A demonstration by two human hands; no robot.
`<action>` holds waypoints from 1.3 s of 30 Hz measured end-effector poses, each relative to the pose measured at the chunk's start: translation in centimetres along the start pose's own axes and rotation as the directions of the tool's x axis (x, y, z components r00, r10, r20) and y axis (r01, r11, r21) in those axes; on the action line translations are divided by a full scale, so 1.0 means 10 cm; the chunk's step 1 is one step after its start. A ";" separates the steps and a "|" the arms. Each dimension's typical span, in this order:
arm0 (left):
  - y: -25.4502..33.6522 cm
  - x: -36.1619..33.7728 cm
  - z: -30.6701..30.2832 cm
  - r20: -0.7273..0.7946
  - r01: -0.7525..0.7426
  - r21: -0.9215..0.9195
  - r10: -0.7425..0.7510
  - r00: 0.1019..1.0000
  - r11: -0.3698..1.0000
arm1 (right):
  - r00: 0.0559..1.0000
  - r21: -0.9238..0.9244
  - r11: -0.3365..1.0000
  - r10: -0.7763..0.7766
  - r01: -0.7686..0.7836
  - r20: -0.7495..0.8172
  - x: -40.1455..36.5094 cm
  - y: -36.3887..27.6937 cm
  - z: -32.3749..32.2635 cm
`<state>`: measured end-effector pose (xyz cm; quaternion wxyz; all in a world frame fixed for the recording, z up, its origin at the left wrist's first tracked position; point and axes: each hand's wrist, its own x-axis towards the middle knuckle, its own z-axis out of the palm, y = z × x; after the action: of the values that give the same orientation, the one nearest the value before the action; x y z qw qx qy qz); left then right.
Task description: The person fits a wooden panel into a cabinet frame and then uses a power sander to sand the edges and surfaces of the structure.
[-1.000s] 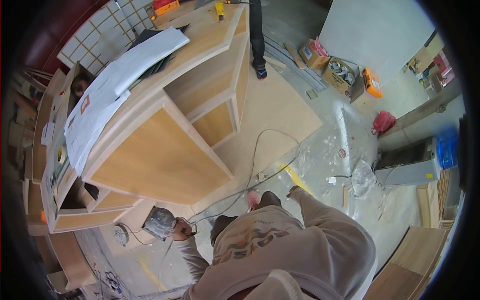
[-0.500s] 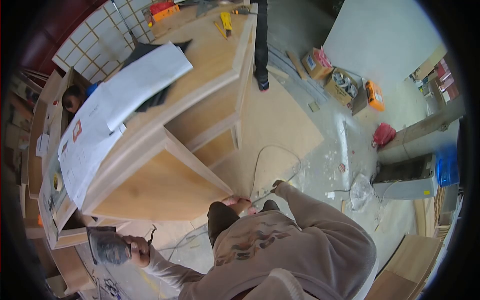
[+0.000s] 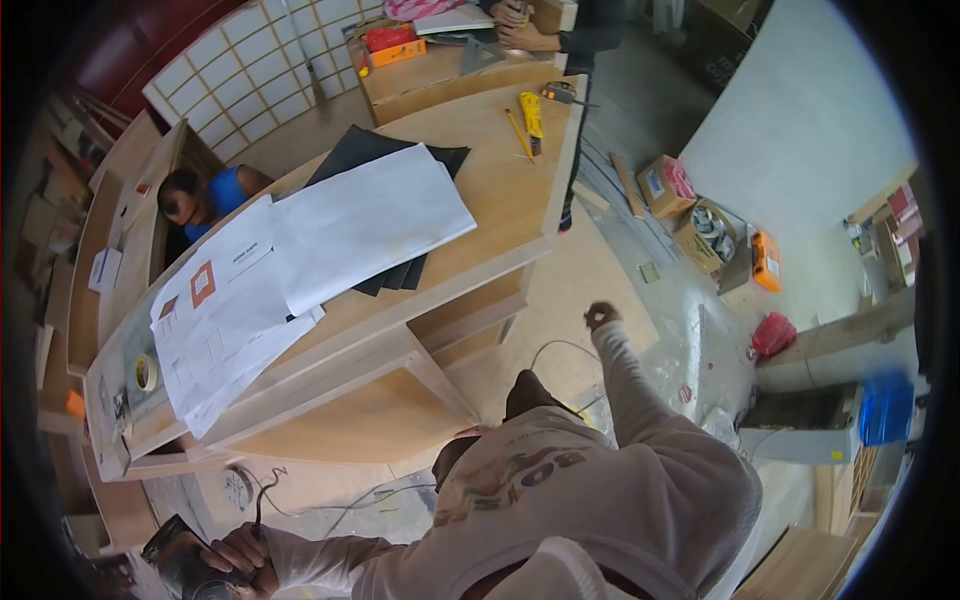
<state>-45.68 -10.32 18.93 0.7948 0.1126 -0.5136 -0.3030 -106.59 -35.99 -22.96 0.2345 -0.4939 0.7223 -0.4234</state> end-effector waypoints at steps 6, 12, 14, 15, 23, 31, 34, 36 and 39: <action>-0.19 0.00 0.51 -0.046 -0.089 0.221 0.102 0.994 0.971 | 0.936 0.112 0.935 -0.319 0.337 -0.151 1.04 -2.47 -0.45; -0.63 -0.38 1.12 -0.229 -0.172 0.312 0.250 0.941 0.934 | 0.802 0.450 0.731 -0.595 0.513 0.054 1.35 -3.42 -0.17; -0.91 -0.42 1.61 -0.493 -0.158 0.411 0.365 0.790 0.898 | 0.771 0.487 0.739 -0.609 0.465 0.187 1.33 -3.61 -0.17; -1.03 -0.40 1.78 -0.483 -0.140 0.474 0.390 0.784 0.869 | 0.705 0.494 0.696 -0.677 0.521 0.211 1.41 -3.59 -0.13; -1.24 -0.61 2.69 -0.524 0.176 0.796 0.514 0.679 0.579 | 0.219 0.790 0.479 -0.878 0.384 0.425 1.24 -3.91 0.15; -1.10 -1.16 2.95 -0.566 0.148 0.793 0.627 0.536 0.590 | -0.017 0.799 0.501 -0.844 0.332 0.536 0.82 -4.11 0.29; -1.00 -1.27 2.86 -0.568 0.134 0.788 0.626 0.534 0.601 | 0.013 0.755 0.527 -0.823 0.390 0.568 0.76 -4.13 0.24; -0.93 -1.31 2.72 -0.568 0.135 0.786 0.617 0.545 0.604 | 0.045 0.750 0.428 -0.880 0.504 0.473 0.76 -4.15 0.21; -0.79 -1.19 2.48 -0.626 0.133 0.729 0.575 0.526 0.671 | 0.158 0.728 0.407 -0.908 0.552 0.389 0.70 -4.12 0.14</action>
<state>-73.97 -6.15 17.24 0.8642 0.4598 -0.1647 0.1212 -87.09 -49.28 11.59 0.3644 -0.8463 0.0921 -0.3774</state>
